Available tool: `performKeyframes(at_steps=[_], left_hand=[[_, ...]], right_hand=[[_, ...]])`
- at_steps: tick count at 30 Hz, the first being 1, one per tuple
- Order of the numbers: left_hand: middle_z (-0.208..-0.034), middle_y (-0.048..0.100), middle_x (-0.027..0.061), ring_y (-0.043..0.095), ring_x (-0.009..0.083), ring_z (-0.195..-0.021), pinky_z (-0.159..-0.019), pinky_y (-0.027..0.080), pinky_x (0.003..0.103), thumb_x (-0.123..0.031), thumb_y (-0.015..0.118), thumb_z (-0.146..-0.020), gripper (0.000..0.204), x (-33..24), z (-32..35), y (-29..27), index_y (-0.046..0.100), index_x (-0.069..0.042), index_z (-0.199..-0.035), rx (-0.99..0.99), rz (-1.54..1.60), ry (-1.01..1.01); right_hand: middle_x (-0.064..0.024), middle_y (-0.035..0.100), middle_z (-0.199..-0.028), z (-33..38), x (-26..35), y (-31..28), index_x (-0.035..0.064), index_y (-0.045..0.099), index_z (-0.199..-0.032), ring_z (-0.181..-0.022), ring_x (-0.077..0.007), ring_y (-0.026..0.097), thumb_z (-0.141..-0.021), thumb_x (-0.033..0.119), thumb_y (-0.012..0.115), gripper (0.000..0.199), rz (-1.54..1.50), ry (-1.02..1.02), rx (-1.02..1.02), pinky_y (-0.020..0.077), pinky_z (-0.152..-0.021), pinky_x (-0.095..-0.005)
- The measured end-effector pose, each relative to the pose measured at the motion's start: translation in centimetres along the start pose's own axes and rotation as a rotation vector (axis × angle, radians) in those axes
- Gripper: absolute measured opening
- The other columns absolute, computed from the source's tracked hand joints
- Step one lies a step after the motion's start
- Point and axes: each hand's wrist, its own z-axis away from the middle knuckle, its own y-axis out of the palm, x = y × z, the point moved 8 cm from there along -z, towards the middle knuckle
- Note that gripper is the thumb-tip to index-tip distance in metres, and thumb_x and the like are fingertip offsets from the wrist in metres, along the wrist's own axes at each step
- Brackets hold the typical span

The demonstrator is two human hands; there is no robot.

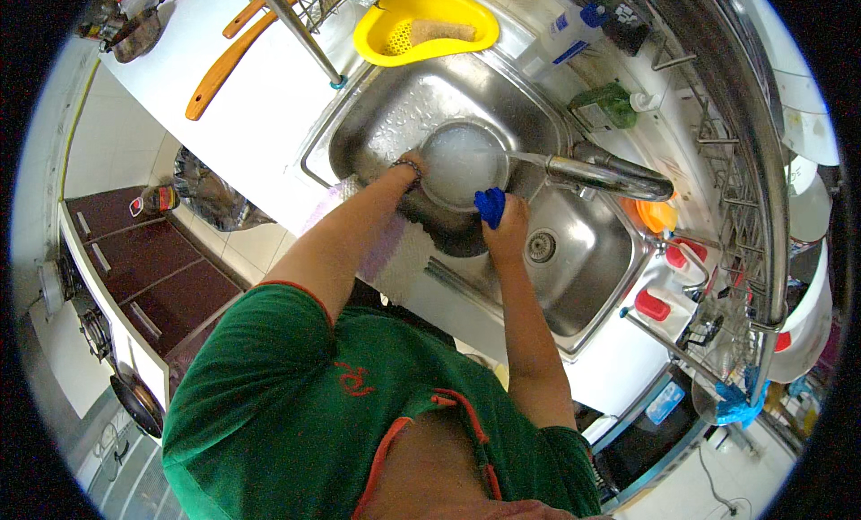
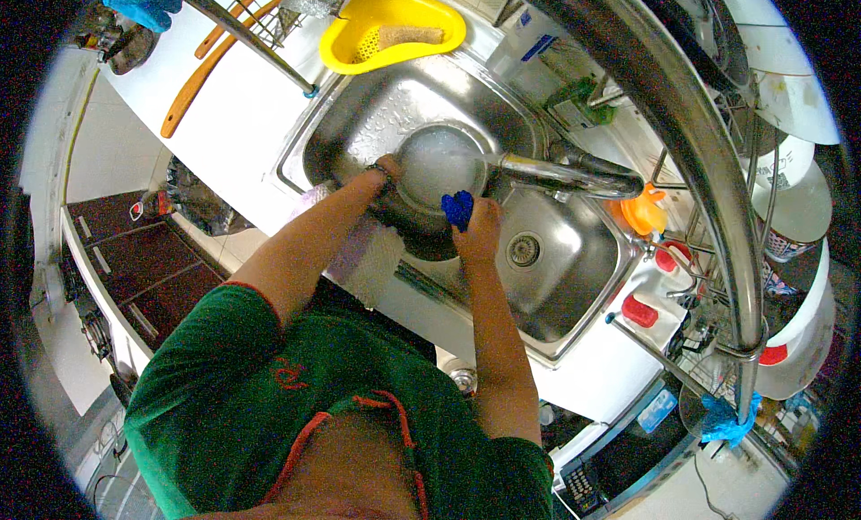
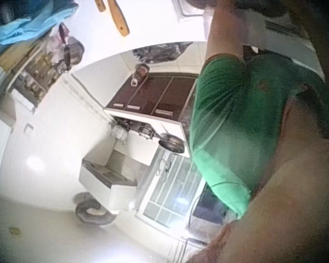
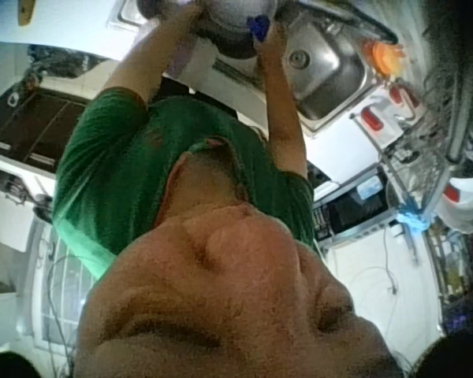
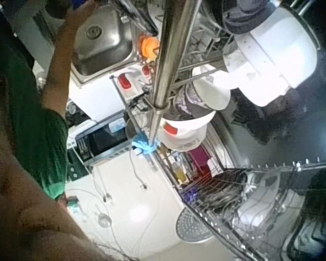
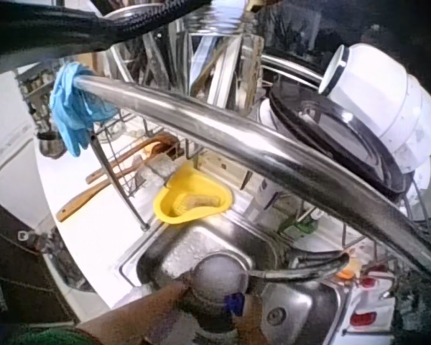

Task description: The person washes a metal bowl in a kitchen sink using a sponge and soap, then rinses it under running water. They then use a blue cloth to dry the bowl and place it on the counter.

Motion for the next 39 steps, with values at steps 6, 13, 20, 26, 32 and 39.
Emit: performKeyframes(at_steps=[6,13,20,26,32,39], left_hand=[[-0.089,0.062,0.0161,0.063,0.0255,-0.074,-0.063,0.054,0.035,-0.013,0.06,-0.076,0.025,-2.2,4.5,-0.4,0.058,0.0,-0.097,0.296,0.618,-0.308],[-0.062,0.058,0.0079,0.052,0.0141,-0.047,-0.041,0.044,0.026,-0.013,0.043,-0.085,0.023,-3.2,8.2,1.6,0.064,-0.006,-0.089,0.725,0.534,-0.258],[-0.063,0.059,0.0054,0.049,0.011,-0.044,-0.035,0.038,0.02,-0.016,0.044,-0.083,0.022,-0.6,5.6,2.3,0.061,-0.003,-0.083,0.716,0.219,-0.136],[-0.088,0.063,0.0139,0.063,0.0215,-0.066,-0.047,0.051,0.033,-0.008,0.05,-0.078,0.023,-7.9,9.5,-5.6,0.055,0.003,-0.098,0.121,0.332,0.12],[-0.1,0.056,0.0276,0.057,0.0365,-0.093,-0.08,0.047,0.039,-0.01,0.047,-0.078,0.05,-8.5,7.8,-9.1,0.029,0.001,-0.123,-0.192,-0.073,0.191],[-0.113,0.05,0.0265,0.048,0.0368,-0.108,-0.092,0.038,0.042,-0.022,0.047,-0.082,0.052,-4.8,4.5,-8.4,0.026,-0.005,-0.127,-0.144,-0.046,0.069]], right_hand=[[-0.0208,0.05,-0.1,0.6,-0.6,-0.4,-0.0011,0.045,-0.103,-0.097,-0.0392,0.046,-0.056,0.008,0.069,0.053,0.023,0.064,-0.044,0.0353,-0.087,-0.0452],[-0.0207,0.049,-0.102,0.9,-1.1,-0.2,-0.0003,0.044,-0.106,-0.099,-0.0389,0.045,-0.056,0.009,0.07,0.057,0.026,0.076,-0.015,0.0347,-0.089,-0.0455],[-0.0203,0.051,-0.101,0.5,-0.4,0.3,0.0011,0.043,-0.108,-0.101,-0.0384,0.044,-0.052,0.007,0.072,0.063,0.011,0.059,-0.01,0.0338,-0.091,-0.0452],[-0.0204,0.051,-0.101,1.0,-1.2,-0.3,0.0002,0.043,-0.107,-0.1,-0.0381,0.046,-0.054,0.008,0.072,0.061,0.031,0.08,-0.017,0.0331,-0.091,-0.0455],[-0.0206,0.053,-0.098,0.7,-1.2,-0.3,0.0008,0.044,-0.106,-0.098,-0.0378,0.048,-0.055,0.011,0.071,0.058,0.027,0.096,-0.008,0.0329,-0.09,-0.0458],[-0.0162,0.055,-0.097,-2.5,-0.4,0.4,0.0001,0.045,-0.107,-0.086,-0.0312,0.055,-0.066,0.025,0.071,0.054,-0.317,0.45,-0.019,0.0412,-0.081,-0.041]])
